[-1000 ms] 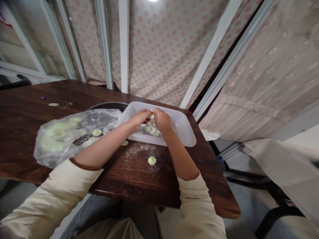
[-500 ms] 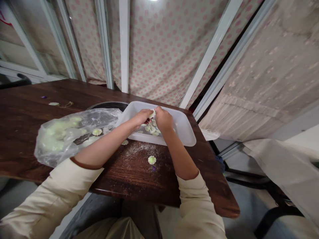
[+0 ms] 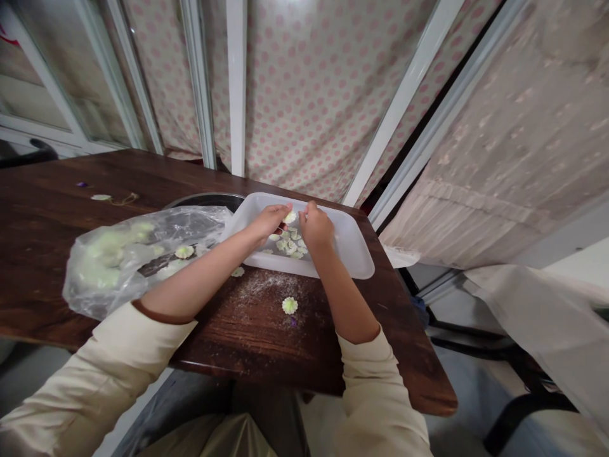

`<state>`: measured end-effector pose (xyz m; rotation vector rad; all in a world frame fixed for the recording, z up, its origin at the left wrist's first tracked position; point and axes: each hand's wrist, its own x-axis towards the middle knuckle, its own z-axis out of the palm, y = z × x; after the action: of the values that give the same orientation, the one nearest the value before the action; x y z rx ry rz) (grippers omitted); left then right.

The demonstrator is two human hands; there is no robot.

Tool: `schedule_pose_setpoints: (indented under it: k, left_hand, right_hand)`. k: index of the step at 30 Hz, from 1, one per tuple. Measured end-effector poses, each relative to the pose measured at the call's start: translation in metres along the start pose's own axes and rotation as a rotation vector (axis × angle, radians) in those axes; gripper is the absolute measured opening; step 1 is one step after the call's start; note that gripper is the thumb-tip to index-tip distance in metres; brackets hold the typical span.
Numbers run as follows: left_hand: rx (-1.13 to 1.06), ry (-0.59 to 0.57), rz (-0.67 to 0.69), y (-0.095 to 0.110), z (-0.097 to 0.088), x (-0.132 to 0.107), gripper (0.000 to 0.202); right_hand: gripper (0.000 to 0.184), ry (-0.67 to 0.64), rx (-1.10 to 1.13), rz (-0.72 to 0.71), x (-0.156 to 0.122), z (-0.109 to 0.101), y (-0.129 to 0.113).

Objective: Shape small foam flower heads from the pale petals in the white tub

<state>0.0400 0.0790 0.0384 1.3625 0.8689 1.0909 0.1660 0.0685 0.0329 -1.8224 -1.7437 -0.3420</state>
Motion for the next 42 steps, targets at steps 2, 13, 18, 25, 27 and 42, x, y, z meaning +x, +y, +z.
schedule_pose_setpoints:
  k: [2, 13, 18, 25, 27, 42]
  left_hand:
    - [0.008, 0.005, -0.005, 0.0, 0.0, 0.0, 0.028]
    - [-0.023, 0.001, 0.01, -0.005, -0.001, 0.005, 0.03]
    - [0.007, 0.019, -0.004, -0.002, 0.0, 0.003, 0.027]
    - [0.091, 0.012, 0.002, -0.006, -0.001, 0.005, 0.025]
    - [0.109, -0.001, 0.019, -0.009, -0.002, 0.006, 0.025]
    - [0.144, 0.006, 0.038, -0.011, -0.002, 0.008, 0.027]
  right_hand:
    - [0.031, -0.001, 0.061, -0.026, 0.0, -0.001, -0.002]
    - [0.032, -0.146, 0.641, -0.259, 0.004, 0.009, 0.0]
    - [0.028, -0.108, 0.528, -0.261, 0.004, 0.006, 0.001]
    - [0.031, -0.085, 0.192, -0.166, 0.002, 0.001, -0.001]
    - [0.032, -0.078, 0.12, -0.126, 0.001, -0.001, -0.002]
    - [0.037, -0.09, -0.015, -0.099, -0.001, -0.001, -0.005]
